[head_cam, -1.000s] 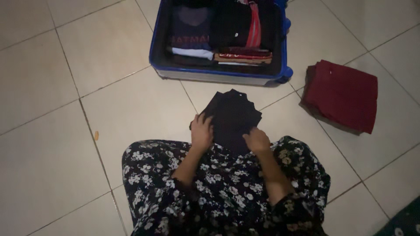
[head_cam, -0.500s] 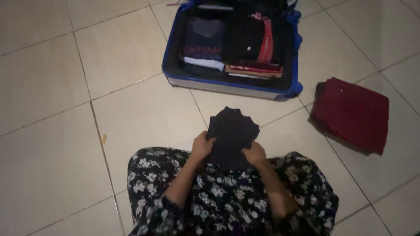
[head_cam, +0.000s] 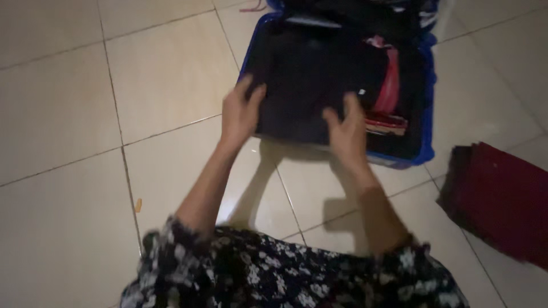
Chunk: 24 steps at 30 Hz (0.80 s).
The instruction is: The person folds clothes by hand and places them one at a time into an open suitcase.
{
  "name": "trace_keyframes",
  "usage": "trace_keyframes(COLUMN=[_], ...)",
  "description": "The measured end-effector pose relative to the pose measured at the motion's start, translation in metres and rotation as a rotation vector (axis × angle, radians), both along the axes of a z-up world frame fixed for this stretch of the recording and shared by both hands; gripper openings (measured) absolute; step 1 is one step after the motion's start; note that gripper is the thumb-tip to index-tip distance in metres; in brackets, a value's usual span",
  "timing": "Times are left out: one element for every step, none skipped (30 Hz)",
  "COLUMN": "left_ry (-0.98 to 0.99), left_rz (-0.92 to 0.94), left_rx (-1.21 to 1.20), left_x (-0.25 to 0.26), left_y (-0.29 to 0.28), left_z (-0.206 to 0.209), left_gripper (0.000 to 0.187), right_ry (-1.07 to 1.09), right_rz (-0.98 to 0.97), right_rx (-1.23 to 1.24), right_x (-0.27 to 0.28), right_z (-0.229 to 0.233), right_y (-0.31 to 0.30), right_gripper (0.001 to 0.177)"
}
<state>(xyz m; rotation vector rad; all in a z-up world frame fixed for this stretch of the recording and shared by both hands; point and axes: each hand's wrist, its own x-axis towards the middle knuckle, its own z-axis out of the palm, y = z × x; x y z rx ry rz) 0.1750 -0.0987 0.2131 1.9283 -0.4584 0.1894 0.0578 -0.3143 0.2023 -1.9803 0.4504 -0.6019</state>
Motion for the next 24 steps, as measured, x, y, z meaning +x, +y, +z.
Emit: trace_keyframes(left_ry=[0.033,-0.070,-0.170,-0.162,-0.041,0.081,0.095,0.099,0.095,0.101,-0.049,-0.199,-0.183,-0.221,-0.266,-0.257,-0.250,-0.244,-0.249,-0.167,-0.078,-0.076,-0.165,-0.254], left_rz=[0.019,0.026,0.028,0.035,0.096,0.154,0.148,0.182,0.218,0.212,0.164,0.114,0.111,0.096,0.079,0.075,0.067,0.058,0.059,0.048,0.036,0.037,0.064,0.090], left_rx=[-0.042,-0.032,-0.018,-0.012,0.118,0.248,0.253,0.274,0.295,0.302,0.316,0.329,0.335,0.385,0.432,0.438,0.497,0.556,0.557,0.633,0.710,0.713,0.775,0.837], left_x=[0.032,0.063,0.091,0.117,0.139,0.152,0.157,0.159,0.160,0.156,0.148,0.140,0.133,0.126,0.121,0.114,0.107,0.100,0.096,0.093,0.091,0.090,0.087,0.086], left_y=[-0.012,-0.026,-0.036,-0.042,-0.050,-0.055,-0.058,-0.062,-0.064,-0.066,-0.066,-0.065,-0.065,-0.066,-0.066,-0.064,-0.062,-0.059,-0.058,-0.059,-0.058,-0.059,-0.059,-0.058], left_z=[0.001,-0.001,-0.007,-0.015,-0.027,-0.042,-0.059,-0.076,-0.090,-0.104,-0.118,-0.130,-0.140,-0.148,-0.152,-0.154,-0.155,-0.154,-0.151,-0.149,-0.149,-0.150,-0.153,-0.156], left_gripper=[0.039,0.040,0.041,0.041,0.045,0.048,0.048,0.058,0.071,0.071,0.070,0.070,0.070,0.071,0.073,0.073,0.075,0.078,0.078,0.086,0.094,0.094,0.090,0.086], right_ry=[0.006,0.011,-0.040,-0.092,-0.077,0.052,0.182,0.197,0.129,0.060,0.069,0.019,-0.023,-0.007,-0.052,-0.096,-0.092,-0.111,-0.138,-0.143,-0.153,-0.163,-0.162,-0.119], right_rz=[-0.011,-0.021,-0.003,0.016,0.017,-0.043,-0.105,-0.109,-0.104,-0.097,-0.098,-0.067,-0.031,-0.028,-0.007,0.015,0.014,0.049,0.085,0.084,0.117,0.150,0.153,0.150], right_rx=[-0.050,-0.099,-0.144,-0.188,-0.185,-0.133,-0.080,-0.076,-0.175,-0.274,-0.272,-0.305,-0.335,-0.330,-0.386,-0.441,-0.437,-0.418,-0.401,-0.400,-0.391,-0.382,-0.379,-0.358], right_x=[0.029,0.059,0.087,0.111,0.127,0.142,0.150,0.151,0.148,0.143,0.138,0.131,0.125,0.123,0.124,0.125,0.128,0.131,0.137,0.142,0.148,0.153,0.158,0.163], right_z=[0.001,0.001,-0.002,-0.008,-0.018,-0.028,-0.038,-0.050,-0.061,-0.071,-0.080,-0.087,-0.094,-0.100,-0.104,-0.107,-0.108,-0.109,-0.108,-0.108,-0.109,-0.110,-0.112,-0.115], right_y=[-0.011,-0.024,-0.035,-0.044,-0.049,-0.054,-0.059,-0.062,-0.063,-0.063,-0.061,-0.058,-0.054,-0.050,-0.044,-0.039,-0.033,-0.028,-0.025,-0.023,-0.020,-0.017,-0.015,-0.014], right_gripper=[0.056,0.049,0.048,0.047,0.047,0.050,0.054,0.054,0.054,0.054,0.054,0.049,0.044,0.044,0.043,0.041,0.041,0.039,0.036,0.036,0.036,0.035,0.035,0.037])
